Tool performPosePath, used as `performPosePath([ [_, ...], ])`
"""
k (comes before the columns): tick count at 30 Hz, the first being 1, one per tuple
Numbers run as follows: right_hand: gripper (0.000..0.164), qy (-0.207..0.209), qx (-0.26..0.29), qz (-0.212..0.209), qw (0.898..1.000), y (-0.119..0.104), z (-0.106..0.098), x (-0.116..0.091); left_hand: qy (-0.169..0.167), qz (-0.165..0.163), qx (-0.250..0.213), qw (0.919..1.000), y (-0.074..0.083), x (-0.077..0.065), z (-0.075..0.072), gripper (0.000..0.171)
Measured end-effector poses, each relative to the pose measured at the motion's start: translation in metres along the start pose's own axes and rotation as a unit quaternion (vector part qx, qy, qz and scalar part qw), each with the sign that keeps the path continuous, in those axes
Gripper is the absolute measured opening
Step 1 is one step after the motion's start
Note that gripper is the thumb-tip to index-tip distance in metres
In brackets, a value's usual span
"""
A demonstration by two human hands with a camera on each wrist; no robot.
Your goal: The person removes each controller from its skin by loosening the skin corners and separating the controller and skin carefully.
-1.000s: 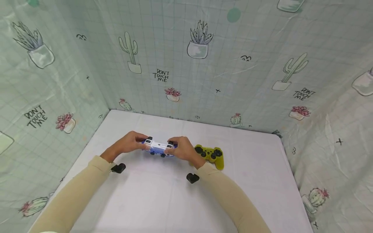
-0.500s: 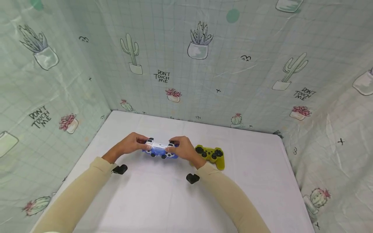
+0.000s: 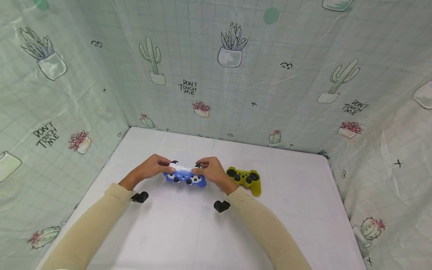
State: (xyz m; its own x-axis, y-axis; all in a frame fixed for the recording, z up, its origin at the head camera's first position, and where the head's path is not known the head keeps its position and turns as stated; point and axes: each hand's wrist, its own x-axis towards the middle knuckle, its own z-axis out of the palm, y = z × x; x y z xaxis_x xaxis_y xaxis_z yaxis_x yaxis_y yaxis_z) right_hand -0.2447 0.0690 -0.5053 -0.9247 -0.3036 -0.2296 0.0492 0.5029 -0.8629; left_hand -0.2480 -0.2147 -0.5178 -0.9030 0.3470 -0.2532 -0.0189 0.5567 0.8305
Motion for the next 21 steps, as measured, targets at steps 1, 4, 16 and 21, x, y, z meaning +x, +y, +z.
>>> performPosePath([
  [1,0.039,-0.001,0.007,0.006,1.0,0.0,0.0,0.001,0.0,-0.001,0.0,1.0,0.0,0.0,0.0,0.047],
  [4,0.039,-0.005,0.029,0.025,0.999,0.002,0.001,0.003,0.002,-0.01,0.001,0.9999,-0.001,0.0,-0.001,0.048],
  [16,0.047,-0.031,0.119,0.092,0.988,0.003,0.006,0.008,-0.006,-0.017,-0.002,0.9998,-0.005,0.002,0.002,0.044],
  [21,0.041,-0.024,0.139,0.114,0.983,0.007,0.011,0.013,0.003,-0.046,-0.009,0.9989,-0.012,0.005,0.005,0.054],
])
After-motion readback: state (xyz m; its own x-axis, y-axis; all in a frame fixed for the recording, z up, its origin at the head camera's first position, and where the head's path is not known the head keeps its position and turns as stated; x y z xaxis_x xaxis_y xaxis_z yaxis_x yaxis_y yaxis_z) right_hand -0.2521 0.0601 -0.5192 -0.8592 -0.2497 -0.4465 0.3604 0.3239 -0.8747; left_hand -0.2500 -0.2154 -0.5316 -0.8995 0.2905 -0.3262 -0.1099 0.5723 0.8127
